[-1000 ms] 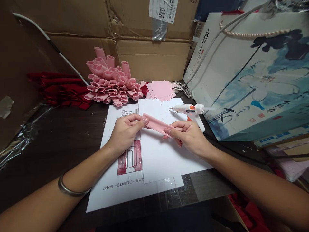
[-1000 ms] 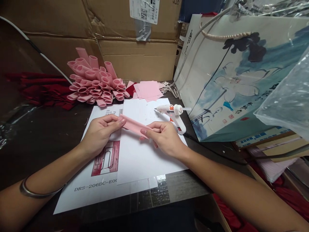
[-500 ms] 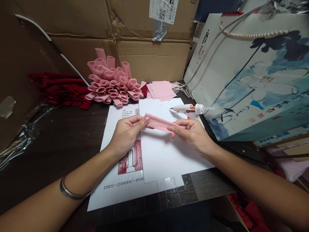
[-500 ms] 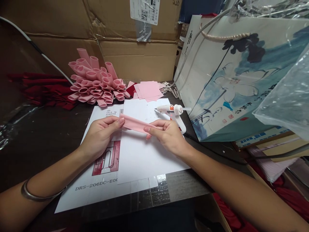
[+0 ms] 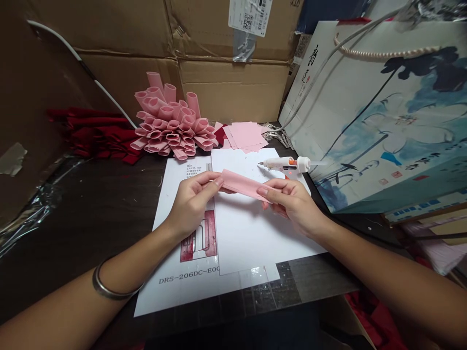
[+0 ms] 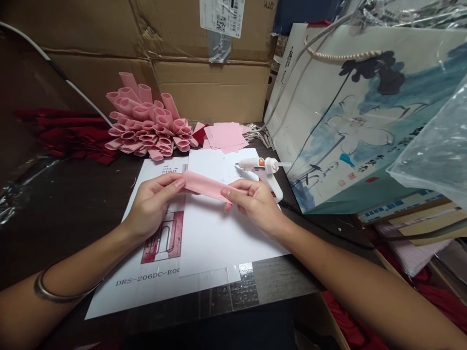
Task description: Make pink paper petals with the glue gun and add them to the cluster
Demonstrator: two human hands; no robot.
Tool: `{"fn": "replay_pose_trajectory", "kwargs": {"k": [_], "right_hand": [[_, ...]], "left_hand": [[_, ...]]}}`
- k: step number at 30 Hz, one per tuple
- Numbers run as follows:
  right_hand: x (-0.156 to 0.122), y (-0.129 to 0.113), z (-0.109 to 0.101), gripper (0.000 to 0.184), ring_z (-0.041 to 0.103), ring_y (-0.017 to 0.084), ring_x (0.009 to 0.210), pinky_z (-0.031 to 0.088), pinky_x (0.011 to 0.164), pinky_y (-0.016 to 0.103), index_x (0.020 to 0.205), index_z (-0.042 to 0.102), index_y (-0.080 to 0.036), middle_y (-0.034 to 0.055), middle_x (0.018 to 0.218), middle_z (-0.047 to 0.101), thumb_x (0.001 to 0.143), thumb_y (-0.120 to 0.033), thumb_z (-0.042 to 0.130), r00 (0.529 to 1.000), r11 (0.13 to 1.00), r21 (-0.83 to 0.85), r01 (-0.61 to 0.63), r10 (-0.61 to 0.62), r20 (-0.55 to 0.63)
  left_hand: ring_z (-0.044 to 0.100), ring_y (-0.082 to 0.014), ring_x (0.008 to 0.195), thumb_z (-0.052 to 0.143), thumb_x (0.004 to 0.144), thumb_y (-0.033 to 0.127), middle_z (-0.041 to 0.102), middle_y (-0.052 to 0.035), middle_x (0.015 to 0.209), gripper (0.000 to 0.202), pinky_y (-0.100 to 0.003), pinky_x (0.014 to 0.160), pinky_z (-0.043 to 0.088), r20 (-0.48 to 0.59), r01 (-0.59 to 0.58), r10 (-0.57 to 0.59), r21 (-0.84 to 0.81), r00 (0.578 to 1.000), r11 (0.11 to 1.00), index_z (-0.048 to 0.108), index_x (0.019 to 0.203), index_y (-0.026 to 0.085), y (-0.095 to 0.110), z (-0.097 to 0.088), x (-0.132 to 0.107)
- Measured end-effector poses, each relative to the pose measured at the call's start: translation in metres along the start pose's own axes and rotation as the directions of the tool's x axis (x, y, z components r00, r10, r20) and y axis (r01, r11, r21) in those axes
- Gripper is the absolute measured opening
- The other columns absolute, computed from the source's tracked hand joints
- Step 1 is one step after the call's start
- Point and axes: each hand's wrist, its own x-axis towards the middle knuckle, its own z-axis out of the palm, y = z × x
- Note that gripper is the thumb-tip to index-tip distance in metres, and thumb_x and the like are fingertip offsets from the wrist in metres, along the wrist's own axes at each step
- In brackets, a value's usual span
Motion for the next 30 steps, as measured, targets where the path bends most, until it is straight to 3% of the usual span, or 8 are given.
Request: {"fn": "replay_pose_trajectory", "kwargs": {"k": [8, 17, 23, 26, 30], "right_hand": [[0.0015, -0.0003, -0.0009, 0.024, 0.029, 0.006, 0.040, 0.016, 0.040, 0.026, 0.081, 0.067, -0.018, -0.0028, 0.052, 0.058, 0.081, -0.042, 0.068, 1.000, 1.000, -0.002, -0.010, 0.010, 0.021], [-0.0006, -0.0022, 0.0010, 0.034, 0.033, 0.007, 0.040, 0.022, 0.040, 0.025, 0.110, 0.063, -0.018, -0.0008, 0.062, 0.063, 0.085, -0.041, 0.065, 0.998, 0.997, -0.075, 0.016, -0.011, 0.058], [-0.0040, -0.0047, 0.0025, 0.046, 0.045, 0.007, 0.053, 0.036, 0.045, 0.023, 0.124, 0.058, -0.026, 0.0025, 0.098, 0.062, 0.082, -0.037, 0.070, 0.990, 0.975, -0.170, 0.142, -0.138, 0.036], [-0.0051, -0.0026, 0.0023, 0.046, 0.052, 0.010, 0.062, 0.042, 0.051, 0.025, 0.124, 0.060, -0.028, 0.0038, 0.106, 0.063, 0.080, -0.035, 0.072, 0.986, 0.960, -0.225, 0.165, -0.154, 0.064], [-0.0040, 0.0014, 0.0009, 0.039, 0.062, 0.018, 0.087, 0.050, 0.071, 0.032, 0.124, 0.064, -0.027, 0.0055, 0.117, 0.066, 0.086, -0.038, 0.066, 0.972, 0.941, -0.260, 0.217, -0.184, 0.146]], "left_hand": [[0.067, -0.0199, 0.082, 0.061, 0.087, 0.030, 0.074, -0.0059, 0.086, 0.017, -0.031, 0.078, 0.050, 0.045, -0.021, 0.017, 0.081, 0.999, 0.996, 0.072, 0.090, 0.017, 0.0012, -0.0014, -0.0013], [0.067, -0.0182, 0.077, 0.061, 0.089, 0.030, 0.074, -0.0048, 0.079, 0.018, -0.029, 0.075, 0.049, 0.034, -0.044, 0.040, 0.157, 0.999, 0.987, 0.071, 0.081, 0.017, 0.0067, 0.0029, -0.0034], [0.068, -0.0183, 0.079, 0.060, 0.089, 0.028, 0.074, -0.0046, 0.081, 0.018, -0.029, 0.076, 0.050, 0.045, -0.051, 0.046, 0.130, 0.998, 0.990, 0.070, 0.079, 0.017, 0.0060, 0.0018, -0.0033], [0.068, -0.0180, 0.079, 0.061, 0.089, 0.028, 0.074, -0.0044, 0.081, 0.017, -0.030, 0.078, 0.051, 0.058, -0.044, 0.038, 0.120, 0.998, 0.992, 0.071, 0.080, 0.018, 0.0043, 0.0012, -0.0040], [0.068, -0.0171, 0.080, 0.060, 0.089, 0.025, 0.074, -0.0042, 0.082, 0.015, -0.029, 0.079, 0.051, 0.083, -0.062, 0.054, 0.097, 0.995, 0.993, 0.071, 0.082, 0.017, 0.0036, 0.0016, -0.0045]]}}
